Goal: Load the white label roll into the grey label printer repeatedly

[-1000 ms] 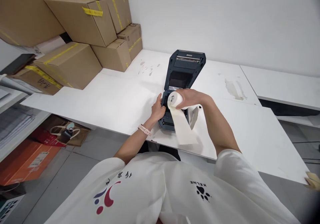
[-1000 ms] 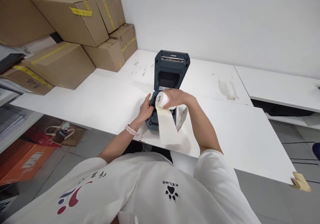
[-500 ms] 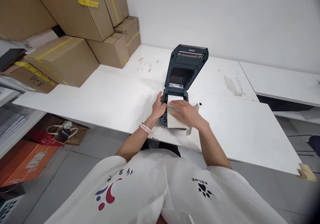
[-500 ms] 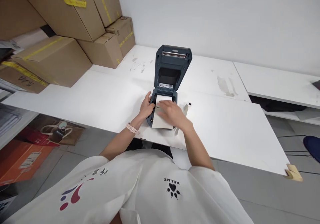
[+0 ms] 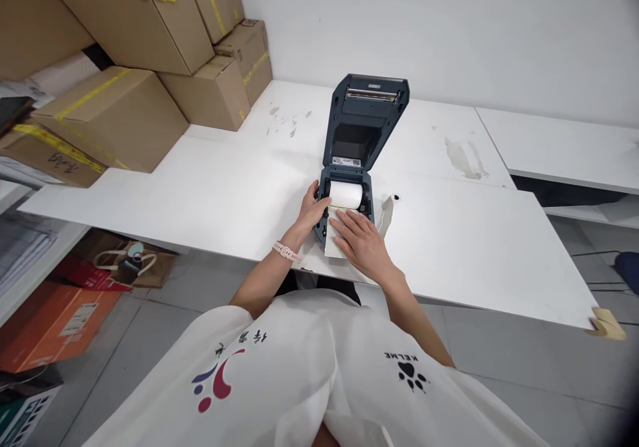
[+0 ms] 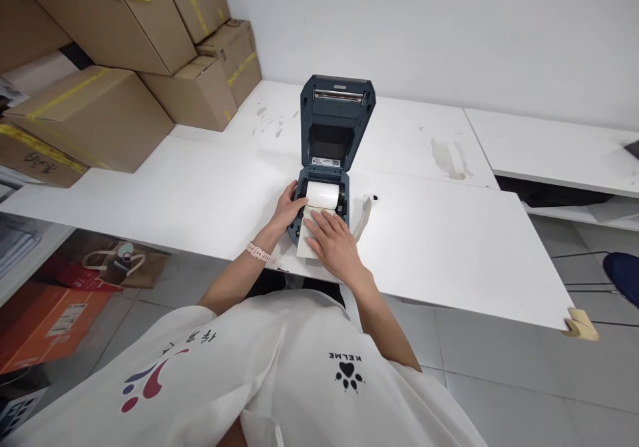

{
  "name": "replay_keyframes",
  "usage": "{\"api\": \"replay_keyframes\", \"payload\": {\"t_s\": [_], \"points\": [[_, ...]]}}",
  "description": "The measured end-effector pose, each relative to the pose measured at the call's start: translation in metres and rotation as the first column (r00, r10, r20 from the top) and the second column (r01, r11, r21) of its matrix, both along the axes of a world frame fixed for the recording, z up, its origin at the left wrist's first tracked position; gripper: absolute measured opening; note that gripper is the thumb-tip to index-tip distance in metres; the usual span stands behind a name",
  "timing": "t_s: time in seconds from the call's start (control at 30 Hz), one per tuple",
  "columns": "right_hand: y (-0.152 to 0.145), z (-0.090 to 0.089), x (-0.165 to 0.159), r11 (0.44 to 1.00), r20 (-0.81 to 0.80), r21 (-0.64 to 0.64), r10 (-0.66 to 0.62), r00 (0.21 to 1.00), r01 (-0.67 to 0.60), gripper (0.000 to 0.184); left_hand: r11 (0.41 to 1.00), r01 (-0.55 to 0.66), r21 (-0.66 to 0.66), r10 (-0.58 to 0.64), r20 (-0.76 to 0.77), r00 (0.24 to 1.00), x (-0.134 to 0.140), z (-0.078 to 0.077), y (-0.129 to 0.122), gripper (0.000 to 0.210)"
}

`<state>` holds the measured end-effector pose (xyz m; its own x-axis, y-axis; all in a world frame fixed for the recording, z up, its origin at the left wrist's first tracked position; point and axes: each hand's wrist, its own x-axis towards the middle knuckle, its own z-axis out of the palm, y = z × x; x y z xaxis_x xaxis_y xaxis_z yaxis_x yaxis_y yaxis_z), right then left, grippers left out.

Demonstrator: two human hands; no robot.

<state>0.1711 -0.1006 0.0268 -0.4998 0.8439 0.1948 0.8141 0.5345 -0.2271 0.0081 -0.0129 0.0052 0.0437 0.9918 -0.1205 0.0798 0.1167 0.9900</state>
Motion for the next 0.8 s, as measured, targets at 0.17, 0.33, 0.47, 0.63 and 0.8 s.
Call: {"api": "replay_keyframes", "payload": {"t_s": [0.17, 0.33, 0.47, 0.63, 0.8], "points": [[-0.016, 0.001, -0.012, 0.997, -0.012, -0.045, -0.065, 0.998, 0.065, 0.050, 1.000, 0.004, 0.019, -0.002, -0.105, 0.994, 0.000, 0.002, -0.042, 0.078], [0.001, 0.011, 0.016, 0.993, -0.565, -0.031, -0.111, 0.817, 0.113, 0.028, 0.998, 0.051, -0.048, -0.052, -0.016, 0.999, -0.005, -0.009, -0.082, 0.088], [0.093, 0.060, 0.055, 0.883, -0.835, 0.110, -0.168, 0.525, 0.457, 0.045, 0.997, 0.064, -0.053, -0.063, 0.029, 0.998, -0.008, -0.010, -0.083, 0.094], [0.208, 0.121, 0.060, 0.965, -0.842, -0.209, -0.259, 0.474, 0.157, 0.058, 0.998, 0.065, -0.024, -0.064, 0.052, 0.997, -0.008, -0.007, -0.081, 0.095], [0.175, 0.112, 0.043, 0.992, -0.890, -0.103, -0.127, 0.437, 0.079, 0.072, 0.991, 0.039, -0.129, -0.020, 0.150, 0.988, -0.025, -0.013, -0.084, 0.093]]}}
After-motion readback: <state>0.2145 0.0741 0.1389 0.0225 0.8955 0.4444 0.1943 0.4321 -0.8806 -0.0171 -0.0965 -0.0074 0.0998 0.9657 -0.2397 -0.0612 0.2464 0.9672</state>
